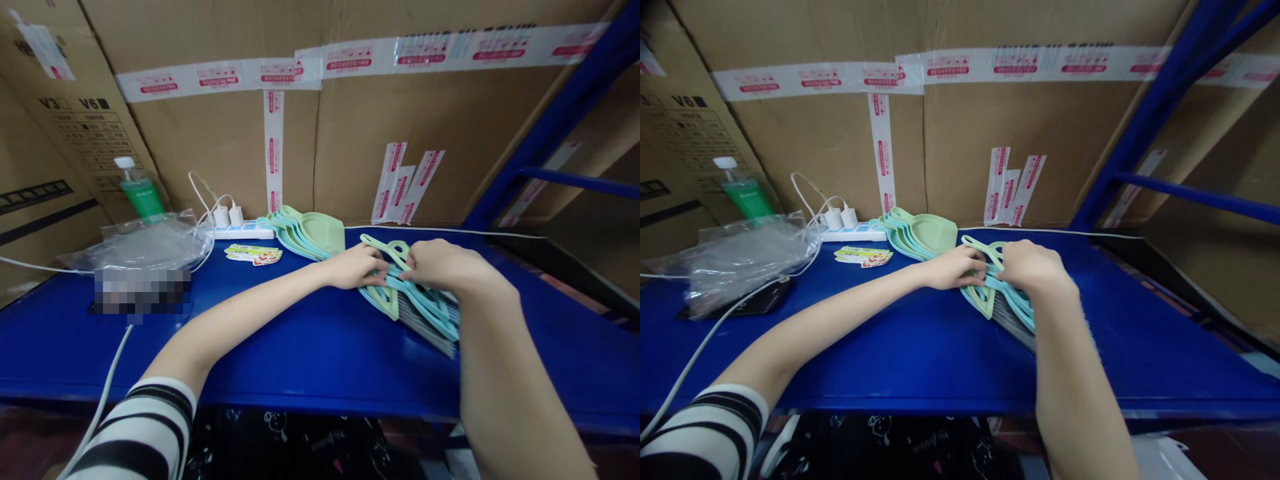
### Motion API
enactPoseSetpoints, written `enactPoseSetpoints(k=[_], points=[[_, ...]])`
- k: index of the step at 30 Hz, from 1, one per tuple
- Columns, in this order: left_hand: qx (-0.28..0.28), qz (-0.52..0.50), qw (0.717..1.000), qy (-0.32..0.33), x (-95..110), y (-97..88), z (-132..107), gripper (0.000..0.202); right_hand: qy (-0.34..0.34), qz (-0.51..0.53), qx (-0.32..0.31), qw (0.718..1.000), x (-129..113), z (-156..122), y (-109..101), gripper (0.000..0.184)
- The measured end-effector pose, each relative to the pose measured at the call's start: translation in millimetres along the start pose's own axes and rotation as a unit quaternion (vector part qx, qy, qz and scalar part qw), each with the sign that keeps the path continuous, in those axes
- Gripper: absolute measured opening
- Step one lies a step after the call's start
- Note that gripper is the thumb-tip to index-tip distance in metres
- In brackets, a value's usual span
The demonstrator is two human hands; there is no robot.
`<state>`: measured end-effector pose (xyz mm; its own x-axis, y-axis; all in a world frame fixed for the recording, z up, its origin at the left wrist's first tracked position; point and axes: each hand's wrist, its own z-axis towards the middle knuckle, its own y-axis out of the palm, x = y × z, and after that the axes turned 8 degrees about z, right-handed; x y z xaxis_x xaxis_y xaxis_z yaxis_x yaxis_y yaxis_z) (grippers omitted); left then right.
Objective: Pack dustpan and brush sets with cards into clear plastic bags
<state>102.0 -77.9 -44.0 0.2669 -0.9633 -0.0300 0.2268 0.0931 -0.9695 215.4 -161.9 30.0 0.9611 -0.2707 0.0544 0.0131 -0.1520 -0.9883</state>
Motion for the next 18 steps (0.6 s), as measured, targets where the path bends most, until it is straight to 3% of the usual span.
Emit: enactPoseSetpoints(k=[9, 18], points=[[0.048, -0.039, 0.998, -0.015, -11, -11.4, -26, 0.008, -0.049, 0.011, 0.026, 0.998, 6, 4, 5, 0.016], [0.073, -0.054, 0.995, -0.039, -20, -12.4, -46, 0.008, -0.125, 0.051, -0.032, 0.99, -2, 0, 6, 0.022]])
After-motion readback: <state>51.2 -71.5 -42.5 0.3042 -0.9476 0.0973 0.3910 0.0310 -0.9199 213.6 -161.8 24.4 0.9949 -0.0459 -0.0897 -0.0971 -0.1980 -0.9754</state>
